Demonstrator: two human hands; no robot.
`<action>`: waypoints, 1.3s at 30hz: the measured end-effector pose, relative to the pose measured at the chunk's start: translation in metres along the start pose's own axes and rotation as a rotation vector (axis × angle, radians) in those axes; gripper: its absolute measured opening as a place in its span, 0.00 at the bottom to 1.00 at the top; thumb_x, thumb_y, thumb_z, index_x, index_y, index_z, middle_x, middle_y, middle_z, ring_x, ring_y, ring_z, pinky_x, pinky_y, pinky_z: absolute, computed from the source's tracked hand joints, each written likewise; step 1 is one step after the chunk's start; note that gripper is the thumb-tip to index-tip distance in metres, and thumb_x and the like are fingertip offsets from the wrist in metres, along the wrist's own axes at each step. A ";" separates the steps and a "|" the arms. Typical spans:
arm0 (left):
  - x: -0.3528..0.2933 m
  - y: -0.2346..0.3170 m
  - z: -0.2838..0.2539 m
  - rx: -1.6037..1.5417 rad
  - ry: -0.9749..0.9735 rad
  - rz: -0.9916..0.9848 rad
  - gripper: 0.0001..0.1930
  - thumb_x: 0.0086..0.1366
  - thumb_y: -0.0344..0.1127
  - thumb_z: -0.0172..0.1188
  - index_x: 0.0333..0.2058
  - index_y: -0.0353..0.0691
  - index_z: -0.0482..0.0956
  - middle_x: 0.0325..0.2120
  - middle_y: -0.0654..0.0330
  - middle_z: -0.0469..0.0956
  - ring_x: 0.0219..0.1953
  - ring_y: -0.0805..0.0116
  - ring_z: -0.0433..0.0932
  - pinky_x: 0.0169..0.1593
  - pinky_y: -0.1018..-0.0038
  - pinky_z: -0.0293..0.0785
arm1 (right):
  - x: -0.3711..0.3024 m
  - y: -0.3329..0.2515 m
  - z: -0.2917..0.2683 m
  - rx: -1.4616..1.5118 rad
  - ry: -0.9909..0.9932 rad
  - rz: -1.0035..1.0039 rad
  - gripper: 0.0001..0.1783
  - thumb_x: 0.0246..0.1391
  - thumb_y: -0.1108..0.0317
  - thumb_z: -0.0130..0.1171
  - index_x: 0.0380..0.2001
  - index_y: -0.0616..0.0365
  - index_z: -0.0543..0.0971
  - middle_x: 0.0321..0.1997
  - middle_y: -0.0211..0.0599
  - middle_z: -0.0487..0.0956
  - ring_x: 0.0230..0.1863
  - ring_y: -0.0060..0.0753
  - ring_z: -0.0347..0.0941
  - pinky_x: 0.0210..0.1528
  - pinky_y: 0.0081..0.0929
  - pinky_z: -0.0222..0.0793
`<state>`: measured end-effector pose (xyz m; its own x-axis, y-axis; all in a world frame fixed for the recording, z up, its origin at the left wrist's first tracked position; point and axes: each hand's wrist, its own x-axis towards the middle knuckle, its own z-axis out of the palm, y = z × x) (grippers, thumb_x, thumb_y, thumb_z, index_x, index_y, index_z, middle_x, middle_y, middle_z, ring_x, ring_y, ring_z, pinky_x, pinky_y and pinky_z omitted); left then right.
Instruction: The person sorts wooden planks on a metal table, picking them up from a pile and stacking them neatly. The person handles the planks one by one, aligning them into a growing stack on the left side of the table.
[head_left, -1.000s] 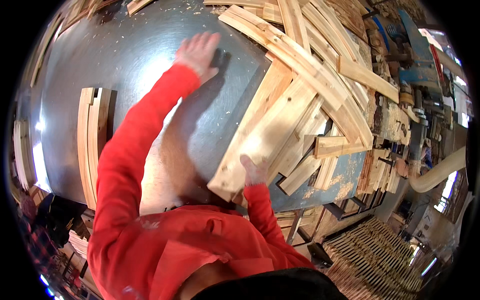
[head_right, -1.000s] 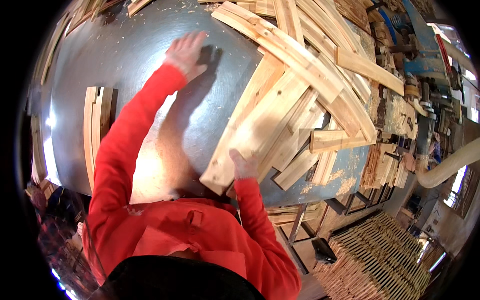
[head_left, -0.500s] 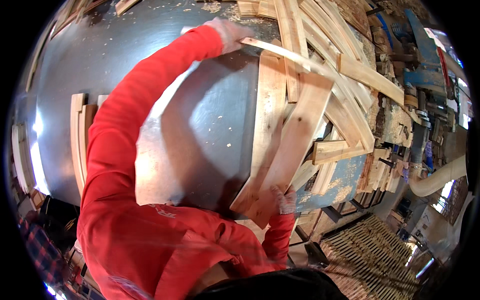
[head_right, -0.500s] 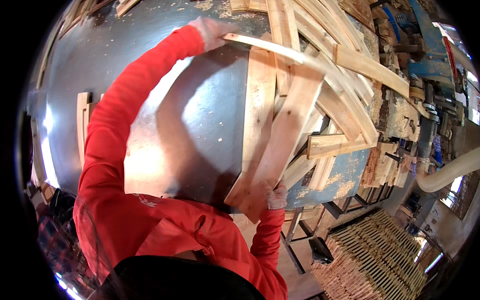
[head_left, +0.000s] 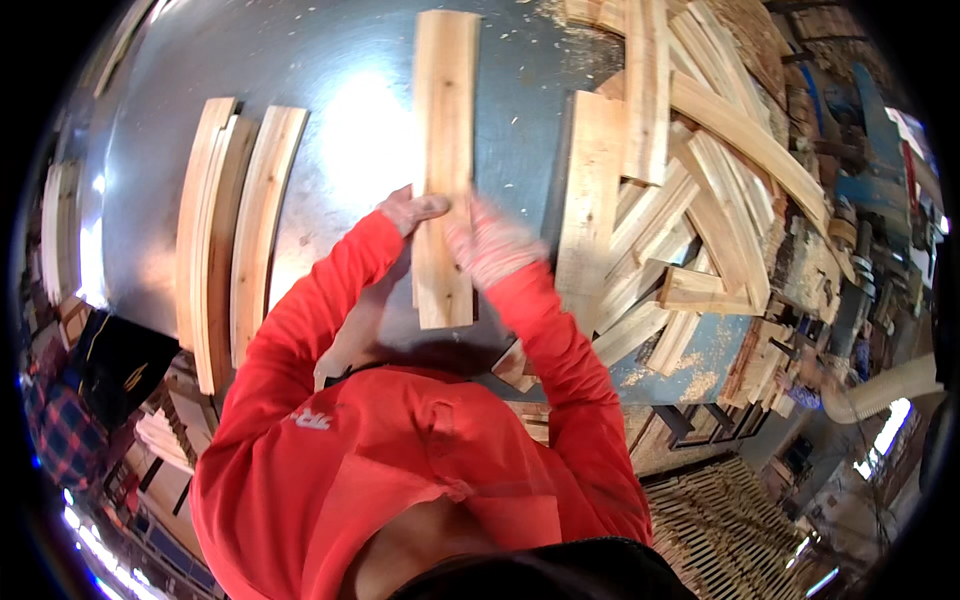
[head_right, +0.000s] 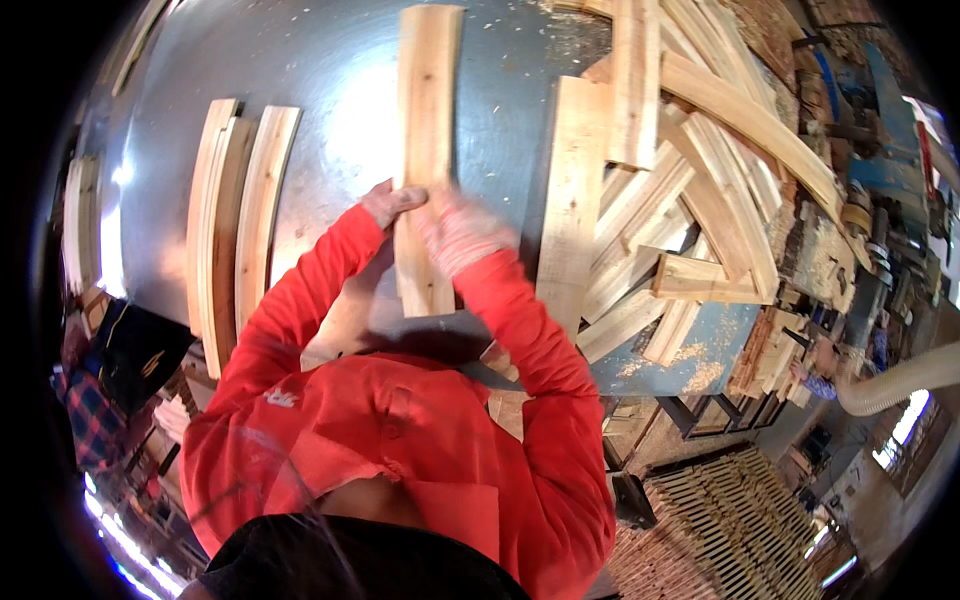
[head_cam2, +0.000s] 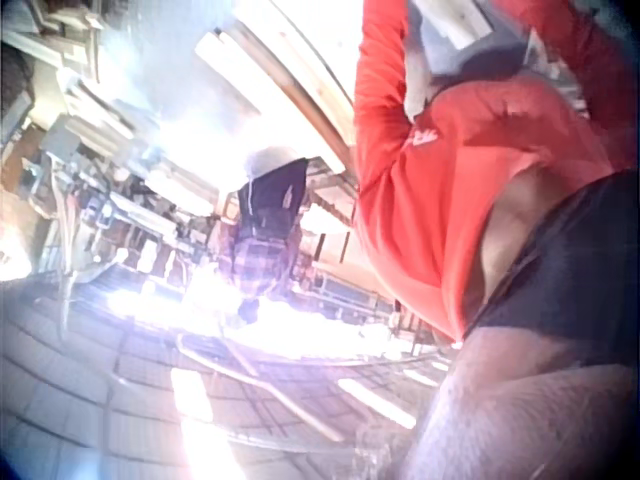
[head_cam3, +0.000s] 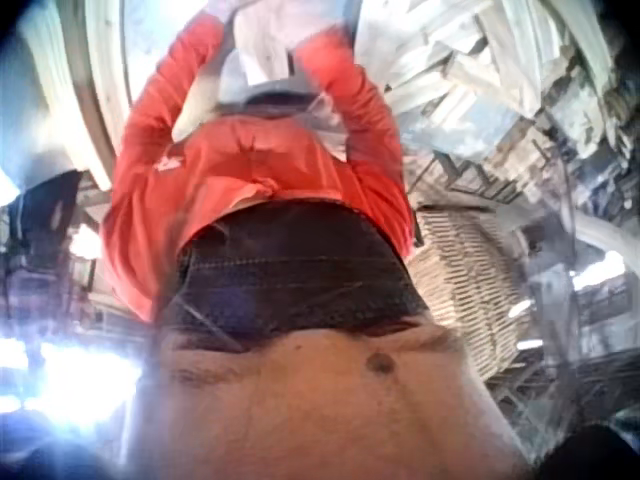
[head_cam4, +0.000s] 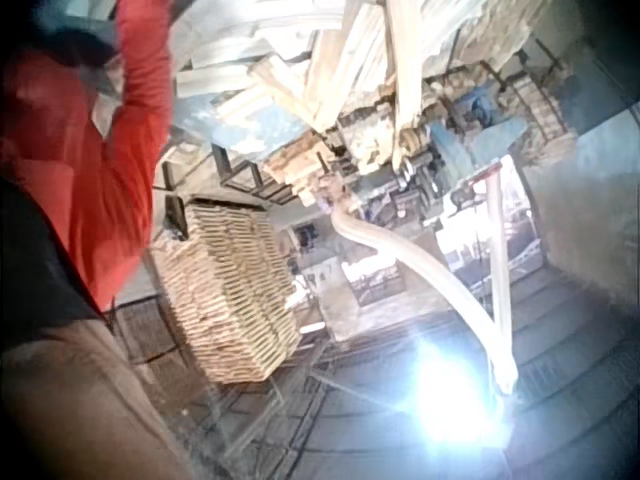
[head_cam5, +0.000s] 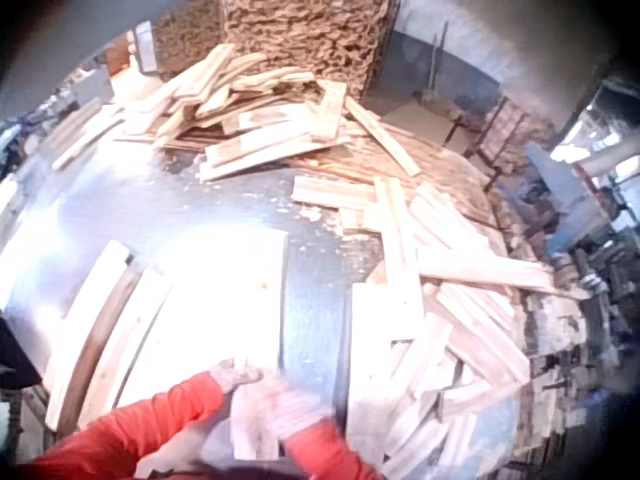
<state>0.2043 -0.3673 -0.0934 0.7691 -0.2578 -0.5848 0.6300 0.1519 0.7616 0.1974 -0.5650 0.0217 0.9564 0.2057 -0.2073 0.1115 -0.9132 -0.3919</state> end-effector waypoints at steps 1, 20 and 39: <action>-0.009 0.008 0.008 -0.038 0.085 -0.028 0.27 0.56 0.45 0.66 0.50 0.36 0.74 0.39 0.56 0.79 0.39 0.64 0.78 0.44 0.67 0.76 | 0.016 0.018 -0.008 -0.091 0.157 0.003 0.43 0.55 0.40 0.52 0.66 0.54 0.58 0.66 0.52 0.64 0.63 0.55 0.64 0.63 0.45 0.62; -0.016 -0.019 -0.008 0.189 0.210 -0.064 0.34 0.69 0.63 0.36 0.57 0.39 0.67 0.50 0.52 0.73 0.49 0.65 0.72 0.57 0.71 0.67 | -0.029 -0.009 -0.020 -0.004 -0.348 0.040 0.35 0.47 0.49 0.61 0.57 0.52 0.69 0.52 0.49 0.74 0.52 0.54 0.72 0.54 0.47 0.68; -0.144 0.147 -0.105 0.946 0.481 -0.060 0.36 0.52 0.52 0.66 0.55 0.34 0.70 0.44 0.50 0.80 0.46 0.59 0.79 0.51 0.66 0.73 | -0.094 0.066 0.044 1.020 0.058 0.079 0.55 0.38 0.68 0.67 0.69 0.55 0.49 0.59 0.45 0.64 0.56 0.37 0.65 0.50 0.32 0.68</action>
<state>0.1978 -0.2075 0.0733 0.8318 0.1958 -0.5194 0.4872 -0.7059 0.5141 0.1029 -0.6294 -0.0246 0.9657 0.1155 -0.2326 -0.2094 -0.1835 -0.9605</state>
